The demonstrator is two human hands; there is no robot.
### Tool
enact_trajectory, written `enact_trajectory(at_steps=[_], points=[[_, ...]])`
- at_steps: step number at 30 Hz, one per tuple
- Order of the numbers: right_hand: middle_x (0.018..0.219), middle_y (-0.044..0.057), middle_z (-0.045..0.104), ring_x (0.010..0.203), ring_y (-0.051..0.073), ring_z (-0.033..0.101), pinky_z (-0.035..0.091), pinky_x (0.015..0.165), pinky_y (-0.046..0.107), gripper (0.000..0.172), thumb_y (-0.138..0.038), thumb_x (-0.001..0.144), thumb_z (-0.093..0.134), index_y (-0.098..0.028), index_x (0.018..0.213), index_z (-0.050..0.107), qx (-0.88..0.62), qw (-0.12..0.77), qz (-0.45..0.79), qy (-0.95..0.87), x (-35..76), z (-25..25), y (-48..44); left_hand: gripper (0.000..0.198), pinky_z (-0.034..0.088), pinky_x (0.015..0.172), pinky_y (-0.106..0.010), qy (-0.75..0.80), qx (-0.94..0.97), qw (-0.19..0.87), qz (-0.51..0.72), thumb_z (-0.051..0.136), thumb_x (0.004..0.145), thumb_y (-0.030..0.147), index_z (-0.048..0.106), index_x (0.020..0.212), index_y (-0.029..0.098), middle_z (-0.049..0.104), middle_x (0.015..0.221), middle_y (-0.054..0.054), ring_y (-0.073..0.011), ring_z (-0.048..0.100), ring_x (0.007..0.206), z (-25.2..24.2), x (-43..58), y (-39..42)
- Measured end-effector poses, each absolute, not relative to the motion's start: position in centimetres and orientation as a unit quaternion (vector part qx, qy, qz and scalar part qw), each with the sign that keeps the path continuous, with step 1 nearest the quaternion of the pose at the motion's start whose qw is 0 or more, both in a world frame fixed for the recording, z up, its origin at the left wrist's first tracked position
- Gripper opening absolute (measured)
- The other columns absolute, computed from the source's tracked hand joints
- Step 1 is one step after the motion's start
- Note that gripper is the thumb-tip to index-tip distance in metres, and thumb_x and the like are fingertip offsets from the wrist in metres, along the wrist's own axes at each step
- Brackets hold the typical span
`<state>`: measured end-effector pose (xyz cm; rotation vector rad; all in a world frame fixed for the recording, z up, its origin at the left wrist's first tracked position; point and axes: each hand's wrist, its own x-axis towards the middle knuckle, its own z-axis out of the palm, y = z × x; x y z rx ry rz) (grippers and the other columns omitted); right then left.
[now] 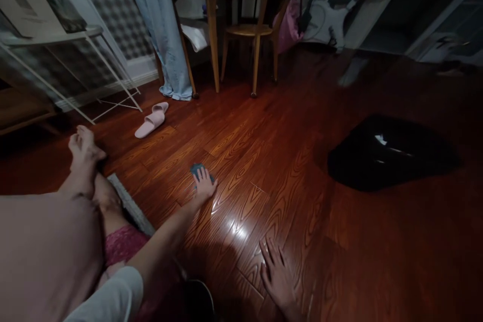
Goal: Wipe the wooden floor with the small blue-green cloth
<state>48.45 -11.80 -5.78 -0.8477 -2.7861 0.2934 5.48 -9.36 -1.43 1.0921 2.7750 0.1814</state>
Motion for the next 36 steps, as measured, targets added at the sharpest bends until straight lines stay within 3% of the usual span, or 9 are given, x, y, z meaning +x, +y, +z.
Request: enact_trajectory(at_steps=[4,9,14,21,28,33,36], points=[[0.165,0.004,0.029,0.151,0.025,0.031,0.031,0.121,0.051,0.065,-0.031,0.099,0.039,-0.031,0.161,0.017,-0.294,0.096,0.109,-0.945,48.4,-5.4,-12.0,0.082,-0.007,0.123,-0.059,0.832,0.539,0.101,0.084,0.037,0.097,0.055,0.019,0.16,0.006,0.013,0.168,-0.018,-0.037,-0.001,0.155,-2.4,11.8,-4.8],[0.166,0.004,0.027,0.151,0.025,0.03,0.031,0.121,0.051,0.065,-0.029,0.099,0.039,-0.032,0.161,0.018,-0.292,0.077,0.125,-0.945,48.5,-5.3,-12.1,0.077,-0.003,0.125,-0.054,0.637,0.764,0.078,0.065,0.039,0.099,0.05,0.017,0.161,0.011,0.015,0.168,-0.013,-0.0285,0.001,0.156,-4.2,19.5,-3.7],[0.166,0.004,0.028,0.151,0.024,0.029,0.03,0.122,0.051,0.065,-0.029,0.099,0.039,-0.032,0.161,0.018,-0.292,0.075,0.126,-0.945,48.5,-5.3,-12.1,0.065,0.002,0.126,-0.048,0.523,0.847,0.066,0.068,0.038,0.102,0.047,0.025,0.16,0.02,0.023,0.167,-0.006,-0.0199,0.008,0.156,-3.5,19.2,-5.3],[0.166,0.003,0.028,0.151,0.023,0.031,0.031,0.121,0.05,0.064,-0.029,0.099,0.039,-0.032,0.16,0.02,-0.294,0.094,0.117,-0.944,48.3,-5.3,-12.0,0.063,0.005,0.126,-0.048,0.711,0.691,0.117,0.053,0.038,0.102,0.042,0.024,0.16,0.025,0.025,0.167,-0.004,-0.02,0.013,0.155,-0.2,7.5,-10.0],[0.165,0.003,0.028,0.15,0.023,0.033,0.035,0.119,0.05,0.064,-0.029,0.098,0.04,-0.034,0.16,0.021,-0.302,0.106,0.103,-0.942,48.4,-6.2,-11.7,0.063,0.016,0.124,-0.052,0.906,0.419,0.063,0.004,0.032,0.102,0.038,0.02,0.162,0.022,0.022,0.167,-0.008,-0.0249,0.015,0.155,0.7,-2.6,-20.4],[0.164,0.002,0.032,0.148,0.022,0.036,0.035,0.12,0.049,0.062,-0.028,0.099,0.037,-0.033,0.159,0.024,-0.305,0.11,0.093,-0.941,48.4,-7.4,-11.1,0.061,0.024,0.12,-0.058,0.96,0.28,0.019,0.001,0.026,0.104,0.036,0.019,0.162,0.022,0.025,0.166,-0.012,-0.0294,0.02,0.153,-0.1,-2.3,-25.0],[0.164,0.002,0.033,0.148,0.022,0.036,0.034,0.12,0.049,0.06,-0.027,0.099,0.036,-0.033,0.158,0.027,-0.306,0.108,0.091,-0.941,48.3,-8.0,-10.7,0.06,0.018,0.12,-0.063,0.97,0.243,0.008,0.013,0.022,0.104,0.032,0.017,0.162,0.021,0.025,0.166,-0.013,-0.0314,0.016,0.154,-0.3,1.3,-24.3]])
